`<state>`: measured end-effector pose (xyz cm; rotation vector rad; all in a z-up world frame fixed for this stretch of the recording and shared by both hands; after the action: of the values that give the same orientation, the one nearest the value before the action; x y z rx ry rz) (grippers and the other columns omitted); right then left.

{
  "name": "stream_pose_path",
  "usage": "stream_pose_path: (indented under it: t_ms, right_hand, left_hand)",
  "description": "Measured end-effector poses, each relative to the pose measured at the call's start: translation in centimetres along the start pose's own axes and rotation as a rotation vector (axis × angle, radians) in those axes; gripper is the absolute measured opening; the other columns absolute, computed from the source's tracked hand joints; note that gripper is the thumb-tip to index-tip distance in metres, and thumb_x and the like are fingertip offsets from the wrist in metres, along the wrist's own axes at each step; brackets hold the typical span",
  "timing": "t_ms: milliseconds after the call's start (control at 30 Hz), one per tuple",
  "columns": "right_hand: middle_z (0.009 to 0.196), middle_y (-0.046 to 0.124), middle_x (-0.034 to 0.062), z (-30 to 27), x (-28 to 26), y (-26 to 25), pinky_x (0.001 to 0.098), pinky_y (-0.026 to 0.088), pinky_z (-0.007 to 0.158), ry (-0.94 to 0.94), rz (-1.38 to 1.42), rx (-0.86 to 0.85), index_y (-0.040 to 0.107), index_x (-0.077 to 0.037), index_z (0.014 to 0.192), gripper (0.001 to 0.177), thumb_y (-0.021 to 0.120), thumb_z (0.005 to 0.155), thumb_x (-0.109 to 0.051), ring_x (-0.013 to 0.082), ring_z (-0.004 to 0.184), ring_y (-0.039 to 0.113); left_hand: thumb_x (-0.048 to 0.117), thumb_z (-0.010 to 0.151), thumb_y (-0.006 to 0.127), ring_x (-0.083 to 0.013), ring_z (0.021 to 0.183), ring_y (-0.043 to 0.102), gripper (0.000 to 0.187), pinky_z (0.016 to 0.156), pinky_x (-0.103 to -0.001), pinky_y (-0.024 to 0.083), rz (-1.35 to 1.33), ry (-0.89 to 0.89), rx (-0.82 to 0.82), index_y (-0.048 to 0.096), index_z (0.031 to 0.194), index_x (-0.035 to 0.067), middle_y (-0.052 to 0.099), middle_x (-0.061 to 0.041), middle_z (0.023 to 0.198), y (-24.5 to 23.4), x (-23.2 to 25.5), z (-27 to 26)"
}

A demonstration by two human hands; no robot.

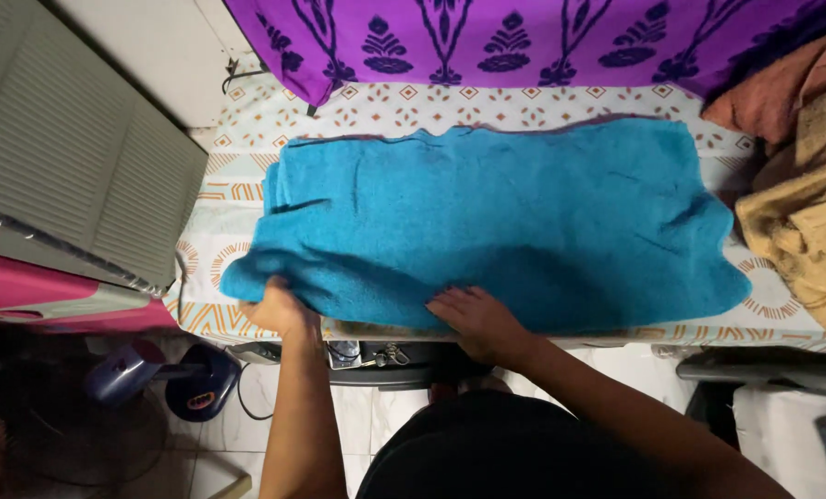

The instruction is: Folding various towels and a striped garment on a table.

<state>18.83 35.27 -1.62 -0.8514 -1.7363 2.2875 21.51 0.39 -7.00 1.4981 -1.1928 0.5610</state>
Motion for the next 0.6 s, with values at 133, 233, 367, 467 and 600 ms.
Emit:
stream_pose_path:
  t_ms: [133, 233, 367, 467, 600]
  right_hand:
    - [0.142, 0.060, 0.0110, -0.1, -0.1, -0.9, 0.0520, 0.041, 0.102, 0.017, 0.047, 0.003, 0.057, -0.010, 0.137, 0.056, 0.067, 0.082, -0.014, 0.0344, 0.133, 0.053]
    - [0.134, 0.061, 0.0185, -1.0, 0.8, -2.8, 0.0640, 0.039, 0.104, -0.099, 0.137, 0.050, 0.061, -0.007, 0.131, 0.057, 0.076, 0.077, -0.021, 0.0409, 0.124, 0.055]
    - [0.103, 0.073, 0.0102, -5.0, 9.0, -5.8, 0.0380, 0.053, 0.074, 0.398, 0.298, 0.335, 0.072, -0.013, 0.119, 0.031, 0.066, 0.088, -0.010, 0.0262, 0.083, 0.067]
    - [0.088, 0.074, 0.0078, -9.8, 13.8, -5.7, 0.0313, 0.052, 0.064, 0.683, 0.411, 0.491, 0.076, -0.012, 0.112, 0.024, 0.062, 0.093, -0.008, 0.0159, 0.069, 0.065]
    - [0.087, 0.074, 0.0039, -14.9, 17.1, -3.7, 0.0260, 0.054, 0.072, 0.754, 0.565, 0.697, 0.076, -0.007, 0.108, 0.019, 0.061, 0.098, -0.006, 0.0080, 0.078, 0.065]
  left_hand:
    - [-0.004, 0.074, 0.067, -0.0379, 0.106, 0.065, 0.058, 0.105, -0.052, 0.054, 0.336, 0.354, 0.052, 0.045, 0.127, -0.009, 0.058, -0.026, 0.124, -1.2, -0.9, 1.3]
    - [0.003, 0.063, 0.068, -0.0440, 0.138, 0.037, 0.105, 0.120, -0.063, 0.023, 0.680, 0.916, -0.089, 0.016, 0.154, -0.008, 0.035, -0.030, 0.150, 3.4, 4.4, -6.1]
    - [0.019, 0.074, 0.074, -0.0417, 0.157, 0.018, 0.089, 0.115, -0.077, 0.006, 1.209, 0.992, -0.734, 0.042, 0.156, 0.015, 0.027, -0.020, 0.167, 10.5, -0.9, -12.7]
    - [0.029, 0.075, 0.077, -0.0389, 0.158, 0.022, 0.089, 0.119, -0.077, 0.011, 0.992, 0.929, -1.341, 0.042, 0.156, 0.016, 0.032, -0.015, 0.167, 13.1, -5.5, -21.7]
    - [0.042, 0.068, 0.087, -0.0380, 0.156, 0.020, 0.105, 0.113, -0.081, 0.008, 0.948, 0.901, -1.842, 0.036, 0.155, 0.014, 0.027, -0.015, 0.166, 12.8, -9.5, -33.2]
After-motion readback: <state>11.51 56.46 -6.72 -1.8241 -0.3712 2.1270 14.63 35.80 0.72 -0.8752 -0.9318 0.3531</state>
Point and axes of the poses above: each hand's wrist, its own z-axis towards the middle knuckle, its own y-axis out of the palm, x = y × z, the point moved 7 cm from there along z, towards the middle knuckle
